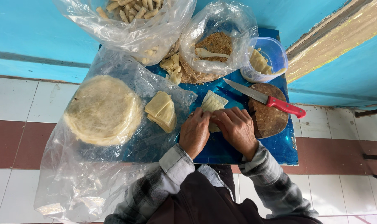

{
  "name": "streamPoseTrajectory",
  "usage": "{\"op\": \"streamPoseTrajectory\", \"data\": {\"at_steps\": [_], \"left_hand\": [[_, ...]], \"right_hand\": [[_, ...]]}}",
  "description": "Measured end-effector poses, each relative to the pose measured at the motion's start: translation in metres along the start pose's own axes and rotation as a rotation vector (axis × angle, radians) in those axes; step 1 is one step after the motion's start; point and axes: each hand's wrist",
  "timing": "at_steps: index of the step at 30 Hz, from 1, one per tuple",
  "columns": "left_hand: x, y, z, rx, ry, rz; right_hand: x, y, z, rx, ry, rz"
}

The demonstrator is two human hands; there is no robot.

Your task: The person takes thin pastry sheets from a stack, spoons brown filling from a plastic bag onto a sheet, and folds the sheet over the filling by hand to form filled snack packets, placing finished pieces aside. They repeat this cycle, occasionally repositioning the stack of sheets and the filling bag on the plastic-covered table.

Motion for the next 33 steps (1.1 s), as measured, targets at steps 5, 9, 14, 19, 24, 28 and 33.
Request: {"op": "streamPoseTrajectory", "data": {"at_steps": [5,9,14,19,24,28,33], "left_hand": [[0.000,0.003,-0.002,0.044,0.029,-0.008],[-0.001,0.001,-0.005,-0.017,-0.052,-0.009],[0.000,-0.004,0.000,0.001,0.006,0.049],[0.001,-0.001,0.002,-0.019,0.007,-0.015],[-0.001,-0.001,0.006,-0.020,0.037,-0.015],[0.000,-0.005,0.011,-0.020,0.081,0.016],[0.002,-0.004,0.014,-0.063,0.082,-0.012]], "right_hand": [[0.001,0.000,0.002,-0.005,0.031,-0.030],[-0.003,-0.001,0.007,-0.021,0.067,-0.035],[-0.002,0.001,0.010,0.007,-0.001,-0.030],[-0.001,0.002,0.011,0.011,0.046,-0.045],[-0.008,-0.003,0.019,0.007,0.046,-0.031],[-0.009,-0.003,0.021,0.023,-0.008,0.020],[-0.008,0.001,0.020,0.022,-0.062,0.062]]}}
Point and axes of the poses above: each hand's wrist, its own z-axis towards the middle knuckle, its own y-axis out of the back of the hand, x = y × z, and after that the axes turned 4 degrees about -x, right-handed
